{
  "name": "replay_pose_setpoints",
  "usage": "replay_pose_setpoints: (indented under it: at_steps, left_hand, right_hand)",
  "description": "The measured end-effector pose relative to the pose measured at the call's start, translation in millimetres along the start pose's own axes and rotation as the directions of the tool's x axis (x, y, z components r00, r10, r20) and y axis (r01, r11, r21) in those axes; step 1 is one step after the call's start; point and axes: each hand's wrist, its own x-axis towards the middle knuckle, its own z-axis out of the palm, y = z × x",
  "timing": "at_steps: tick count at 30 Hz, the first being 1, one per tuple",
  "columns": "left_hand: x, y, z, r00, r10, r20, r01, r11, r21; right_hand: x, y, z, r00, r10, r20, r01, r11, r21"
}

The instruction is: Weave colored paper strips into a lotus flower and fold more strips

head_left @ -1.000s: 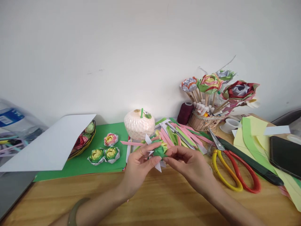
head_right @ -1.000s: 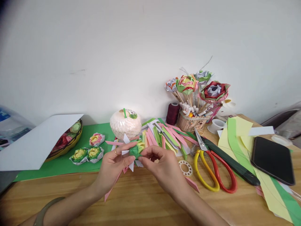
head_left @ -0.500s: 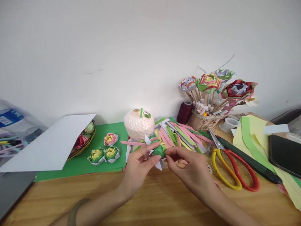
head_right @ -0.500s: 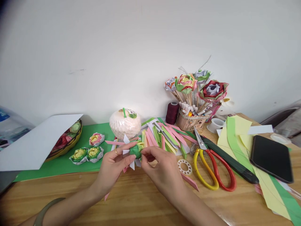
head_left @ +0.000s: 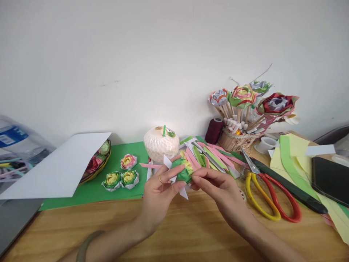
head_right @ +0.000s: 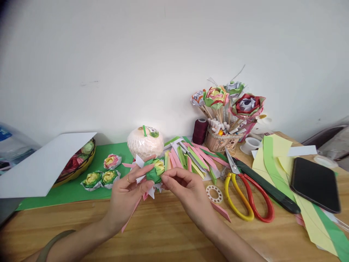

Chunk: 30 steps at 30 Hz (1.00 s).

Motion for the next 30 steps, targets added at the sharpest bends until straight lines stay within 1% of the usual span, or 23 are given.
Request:
replay_pose_setpoints:
  at_steps: [3,5,7,9,11,14,16,18,24,30]
  left_hand:
    - [0.8,0.8,0.0,1.0,0.009,0.006,-0.009,1.0,-0.024]
    - [0.7,0.9,0.1,1.0,0.01,0.018,-0.01,0.999,-0.033]
    - [0.3,0.8,0.1,1.0,-0.007,0.022,0.008,0.999,-0.032]
    - [0.2,0.3,-0.3,0.999,-0.029,0.017,0.03,0.999,-0.017]
    - [0.5,-0.3,-0.7,0.999,-0.036,0.011,0.036,0.999,0.006]
    - [1.7,-1.1,-1.2,0.999,-0.042,0.016,0.041,0.999,0.03]
    - [2.5,-1.4,-1.3,0.998,-0.052,0.021,0.051,0.998,0.039]
    - [3.0,-1.7,-1.1,0.998,-0.055,0.023,0.053,0.997,0.047]
    - [3.9,-2.2,-0.8,0.998,-0.054,0.034,0.052,0.997,0.061]
    - [5.1,-0.8,-1.2,0.996,-0.088,0.024,0.086,0.993,0.085]
  right_hand:
    - [3.6,-0.8,-1.5,0.996,0.07,0.054,-0.074,0.994,0.082]
    - [4.9,-1.0,-1.9,0.992,0.104,0.077,-0.111,0.99,0.088]
    - [5.3,-1.0,-2.1,0.99,0.113,0.083,-0.118,0.991,0.057]
    - [5.2,-0.5,-2.4,0.994,0.077,0.077,-0.075,0.997,-0.025]
    - [4.6,0.0,-2.8,0.997,-0.001,0.079,0.014,0.987,-0.161]
    - [3.1,0.3,-4.0,0.985,-0.134,0.111,0.166,0.912,-0.375]
    - [1.8,-0.2,-4.7,0.974,-0.181,0.139,0.225,0.86,-0.457]
    - [0.9,-0.9,-5.3,0.968,-0.196,0.158,0.25,0.831,-0.496]
    - [-0.4,-1.1,-6.3,0.958,-0.193,0.212,0.281,0.785,-0.552]
    - [-0.6,0.5,-5.6,0.952,-0.199,0.231,0.298,0.769,-0.565]
